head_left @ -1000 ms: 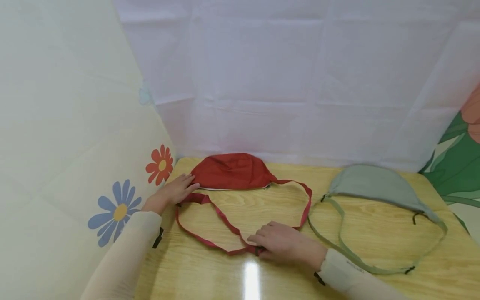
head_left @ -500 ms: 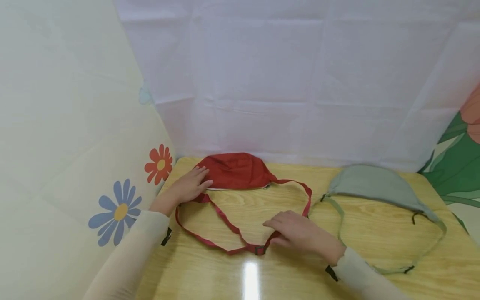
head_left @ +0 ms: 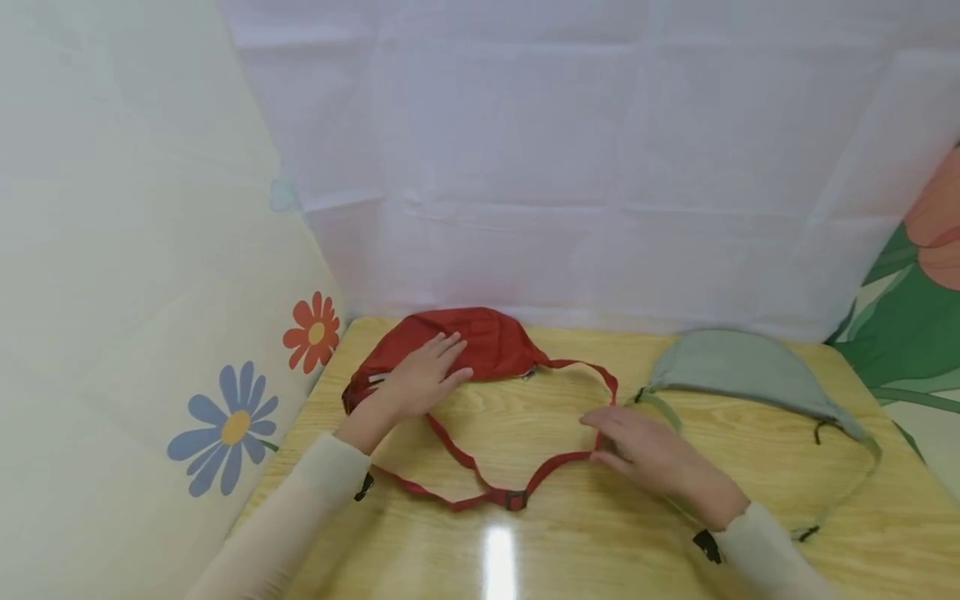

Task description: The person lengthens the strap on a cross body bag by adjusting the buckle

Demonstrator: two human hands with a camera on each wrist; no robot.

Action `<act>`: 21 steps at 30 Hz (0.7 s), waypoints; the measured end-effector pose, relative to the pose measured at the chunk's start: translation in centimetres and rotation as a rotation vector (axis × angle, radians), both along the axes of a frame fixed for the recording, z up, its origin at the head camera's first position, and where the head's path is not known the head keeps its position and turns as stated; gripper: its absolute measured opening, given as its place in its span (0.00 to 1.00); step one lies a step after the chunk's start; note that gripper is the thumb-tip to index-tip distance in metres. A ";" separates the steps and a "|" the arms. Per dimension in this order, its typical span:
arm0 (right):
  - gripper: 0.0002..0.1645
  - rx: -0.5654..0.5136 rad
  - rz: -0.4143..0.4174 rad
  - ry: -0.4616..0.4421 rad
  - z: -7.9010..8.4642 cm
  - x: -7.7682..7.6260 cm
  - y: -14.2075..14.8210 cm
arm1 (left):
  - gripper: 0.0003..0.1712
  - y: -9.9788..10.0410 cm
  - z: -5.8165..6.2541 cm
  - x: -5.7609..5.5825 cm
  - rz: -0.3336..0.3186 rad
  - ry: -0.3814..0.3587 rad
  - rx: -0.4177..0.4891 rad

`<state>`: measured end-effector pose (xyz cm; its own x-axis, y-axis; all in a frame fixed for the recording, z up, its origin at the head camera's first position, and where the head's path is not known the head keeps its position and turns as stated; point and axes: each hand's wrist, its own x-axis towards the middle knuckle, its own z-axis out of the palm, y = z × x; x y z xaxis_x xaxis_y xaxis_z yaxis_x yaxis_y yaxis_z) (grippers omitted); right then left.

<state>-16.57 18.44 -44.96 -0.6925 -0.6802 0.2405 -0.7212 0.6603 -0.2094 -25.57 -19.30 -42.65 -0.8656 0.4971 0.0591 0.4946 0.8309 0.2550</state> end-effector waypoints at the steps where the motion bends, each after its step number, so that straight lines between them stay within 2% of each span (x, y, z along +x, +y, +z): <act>1: 0.29 -0.007 -0.009 0.008 0.0 0.1 0.5 | 0.41 0.6 0.1 0.2 -0.011 0.003 -0.007; 7: 0.30 -0.073 -0.048 0.062 -0.1 0.6 3.3 | 0.41 4.4 0.6 1.8 -0.084 0.015 -0.043; 13: 0.33 -0.079 -0.133 0.026 0.0 1.4 5.6 | 0.41 8.1 0.5 3.2 -0.157 0.041 -0.036; 21: 0.36 -0.126 -0.195 0.065 -0.2 3.0 8.3 | 0.41 12.5 0.6 4.7 -0.249 0.080 -0.046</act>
